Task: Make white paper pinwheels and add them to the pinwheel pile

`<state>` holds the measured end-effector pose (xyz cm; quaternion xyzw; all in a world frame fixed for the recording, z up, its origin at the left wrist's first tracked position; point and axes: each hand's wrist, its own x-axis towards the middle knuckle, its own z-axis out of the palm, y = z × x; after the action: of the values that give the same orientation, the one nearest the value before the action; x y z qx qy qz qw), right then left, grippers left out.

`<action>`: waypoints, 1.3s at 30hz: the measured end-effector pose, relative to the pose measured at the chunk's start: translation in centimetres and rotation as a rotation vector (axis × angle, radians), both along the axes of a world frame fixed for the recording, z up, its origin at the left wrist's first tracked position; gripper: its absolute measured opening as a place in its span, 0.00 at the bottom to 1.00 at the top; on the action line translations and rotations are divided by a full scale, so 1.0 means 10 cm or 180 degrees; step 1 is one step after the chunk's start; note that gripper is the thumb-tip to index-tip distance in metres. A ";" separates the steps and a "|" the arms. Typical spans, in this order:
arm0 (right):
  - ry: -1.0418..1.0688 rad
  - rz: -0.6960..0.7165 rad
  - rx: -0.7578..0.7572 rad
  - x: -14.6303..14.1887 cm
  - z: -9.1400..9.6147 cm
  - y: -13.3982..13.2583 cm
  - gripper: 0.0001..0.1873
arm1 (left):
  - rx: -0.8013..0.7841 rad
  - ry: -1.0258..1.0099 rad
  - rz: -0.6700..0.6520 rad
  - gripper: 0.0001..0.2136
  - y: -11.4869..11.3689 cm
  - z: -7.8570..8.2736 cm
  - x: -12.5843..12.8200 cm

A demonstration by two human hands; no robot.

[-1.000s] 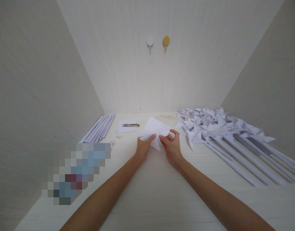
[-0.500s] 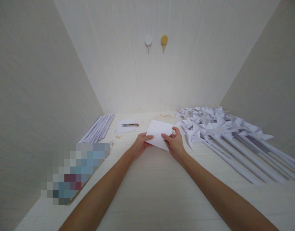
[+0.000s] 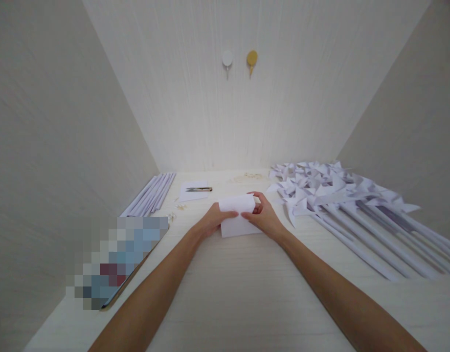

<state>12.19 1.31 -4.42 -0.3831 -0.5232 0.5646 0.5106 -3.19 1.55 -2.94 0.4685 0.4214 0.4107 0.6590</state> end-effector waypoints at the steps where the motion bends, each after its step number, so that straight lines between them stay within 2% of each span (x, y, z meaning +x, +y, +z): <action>1: -0.0034 0.0005 0.0027 0.00 0.00 0.00 0.30 | 0.0009 0.0011 -0.0016 0.19 0.00 0.00 0.00; 7: -0.0116 -0.0132 0.0065 0.00 -0.01 0.00 0.29 | 0.0076 0.0038 -0.0062 0.18 0.02 -0.03 -0.01; 39: -0.0004 -0.0056 0.0055 0.01 -0.02 0.01 0.28 | 0.0140 -0.0027 -0.0132 0.17 0.00 -0.01 -0.02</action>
<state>12.31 1.37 -4.61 -0.3836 -0.5251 0.5553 0.5184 -3.37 1.52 -3.04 0.4897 0.3997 0.4081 0.6587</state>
